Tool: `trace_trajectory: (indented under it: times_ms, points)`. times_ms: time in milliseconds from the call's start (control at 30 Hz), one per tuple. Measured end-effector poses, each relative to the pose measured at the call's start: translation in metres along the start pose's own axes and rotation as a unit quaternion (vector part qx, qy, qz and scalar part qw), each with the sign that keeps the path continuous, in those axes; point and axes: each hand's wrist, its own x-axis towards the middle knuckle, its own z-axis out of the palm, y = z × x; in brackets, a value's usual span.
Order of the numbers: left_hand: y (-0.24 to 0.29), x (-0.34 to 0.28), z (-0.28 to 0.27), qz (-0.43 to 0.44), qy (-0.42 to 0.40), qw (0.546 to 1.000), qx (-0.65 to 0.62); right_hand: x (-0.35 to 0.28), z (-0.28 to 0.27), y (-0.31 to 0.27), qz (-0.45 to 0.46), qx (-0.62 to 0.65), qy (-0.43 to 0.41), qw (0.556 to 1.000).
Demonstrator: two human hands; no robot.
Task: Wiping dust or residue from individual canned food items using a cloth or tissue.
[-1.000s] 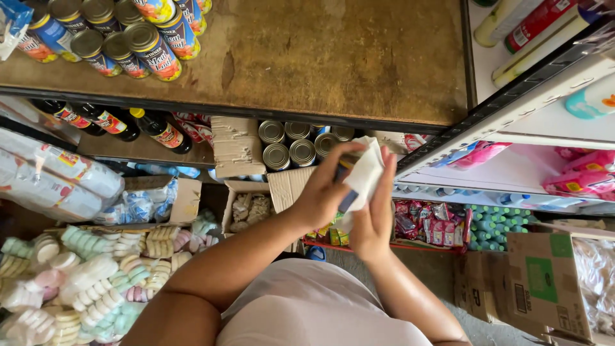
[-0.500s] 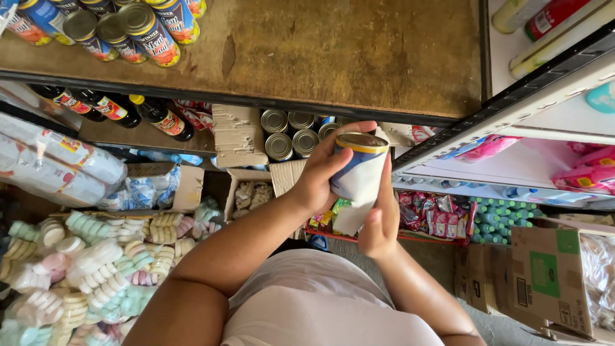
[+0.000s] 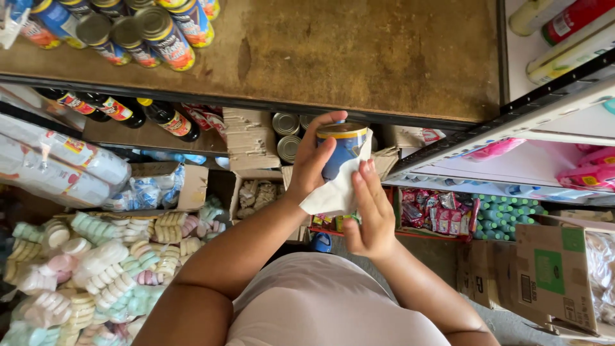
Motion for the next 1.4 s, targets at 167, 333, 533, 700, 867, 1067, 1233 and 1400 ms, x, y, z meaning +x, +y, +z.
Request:
trace_trajectory:
  times_ms: [167, 333, 533, 700, 867, 1067, 1233, 1400]
  points:
    - [0.025, -0.009, -0.005, -0.054, 0.011, 0.992, -0.11, 0.05, 0.015, -0.02, 0.034, 0.019, -0.02, 0.999]
    - [0.076, 0.001, -0.039, 0.002, -0.033, 0.999, -0.039, 0.05, 0.045, -0.04, -0.016, -0.061, -0.029, 0.998]
    - [0.096, -0.004, -0.074, 0.061, -0.047, 0.997, -0.027, 0.07, 0.072, -0.068, 0.017, 0.082, 0.036, 0.996]
    - [0.11, -0.016, -0.091, 0.063, -0.042, 0.995, -0.059, 0.069, 0.109, -0.078, 0.165, 0.133, 0.119, 0.97]
    - [0.126, -0.027, -0.109, 0.068, -0.066, 0.991, -0.096, 0.091, 0.137, -0.114, 0.208, 0.22, 0.098, 0.948]
    - [0.149, -0.031, -0.135, 0.069, -0.083, 0.989, -0.101, 0.098, 0.171, -0.153, 0.163, 0.133, 0.107, 0.972]
    - [0.172, -0.026, -0.147, 0.078, -0.05, 0.991, -0.101, 0.062, 0.195, -0.141, 0.049, -0.032, 0.089, 0.994]
    - [0.183, -0.034, -0.157, 0.051, -0.052, 0.993, -0.094, 0.075, 0.203, -0.151, 0.049, -0.03, 0.085, 0.995]
